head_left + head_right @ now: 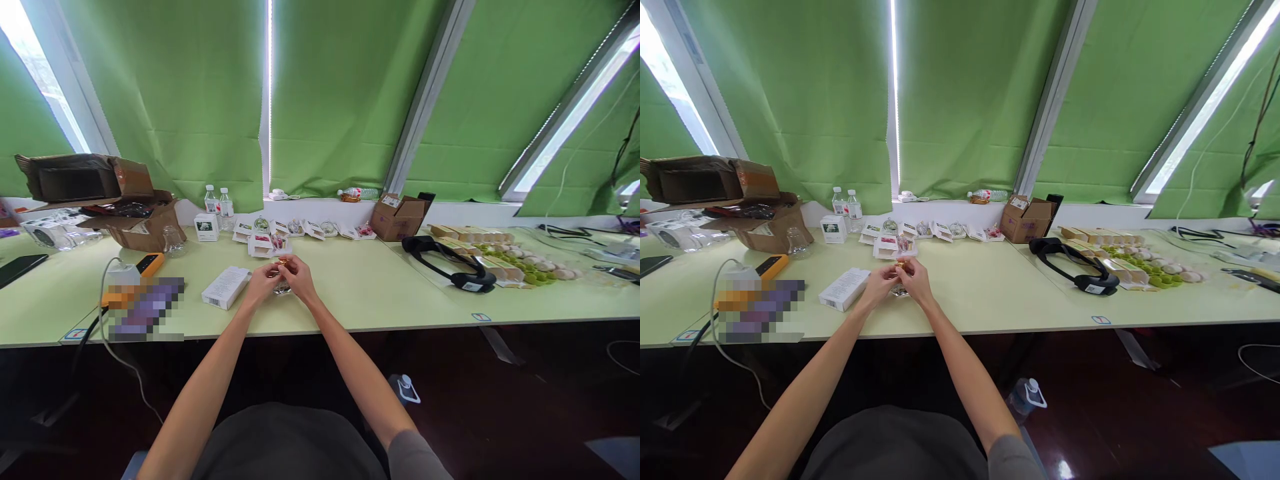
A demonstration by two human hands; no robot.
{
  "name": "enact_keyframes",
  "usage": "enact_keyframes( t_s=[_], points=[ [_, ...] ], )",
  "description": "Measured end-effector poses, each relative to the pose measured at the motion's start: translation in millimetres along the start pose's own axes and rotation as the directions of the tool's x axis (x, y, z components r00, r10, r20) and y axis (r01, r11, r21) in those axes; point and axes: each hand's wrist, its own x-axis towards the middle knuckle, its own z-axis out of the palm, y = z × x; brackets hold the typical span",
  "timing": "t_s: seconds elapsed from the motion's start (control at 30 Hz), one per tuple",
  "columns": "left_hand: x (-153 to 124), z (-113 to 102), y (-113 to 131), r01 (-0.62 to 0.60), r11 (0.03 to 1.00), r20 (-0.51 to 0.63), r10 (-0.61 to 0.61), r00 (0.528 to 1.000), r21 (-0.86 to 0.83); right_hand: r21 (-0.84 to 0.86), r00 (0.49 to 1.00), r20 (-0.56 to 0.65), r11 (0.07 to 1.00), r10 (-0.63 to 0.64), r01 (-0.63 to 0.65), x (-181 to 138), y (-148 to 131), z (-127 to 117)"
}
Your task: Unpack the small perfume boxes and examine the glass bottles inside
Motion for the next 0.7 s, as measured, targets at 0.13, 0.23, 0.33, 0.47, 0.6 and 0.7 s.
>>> enact_keyframes(
  t_s=[0.13,0.23,0.33,0.47,0.6,0.7],
  points=[
    [0.7,0.5,-1.9,-0.009,1.000,-0.003,0.009,1.000,0.016,-0.006,1.000,-0.004,1.000,-0.003,0.003,0.4,1.0,0.1],
    [1.1,0.7,-3.1,-0.014,1.000,0.001,0.014,1.000,0.024,-0.010,1.000,-0.001,1.000,-0.008,0.008,0.6,1.7,0.0],
    [1.3,0.6,-4.2,-0.018,0.999,0.005,0.018,1.000,0.032,-0.028,1.000,-0.002,1.000,-0.009,0.009,0.7,2.0,0.0],
    [1.7,0.5,-5.8,-0.023,0.999,0.001,0.023,1.000,0.045,-0.036,1.000,-0.006,0.999,-0.011,0.011,1.0,2.0,-0.3],
    [1.9,1.0,-6.5,-0.029,0.998,-0.011,0.029,1.000,0.057,-0.032,1.000,-0.013,0.999,-0.007,0.007,0.8,2.4,-0.3],
    [1.4,1.4,-5.6,-0.032,0.997,-0.017,0.034,0.999,0.066,-0.034,1.000,-0.016,0.999,-0.006,0.005,0.4,2.7,-0.2]
  ],
)
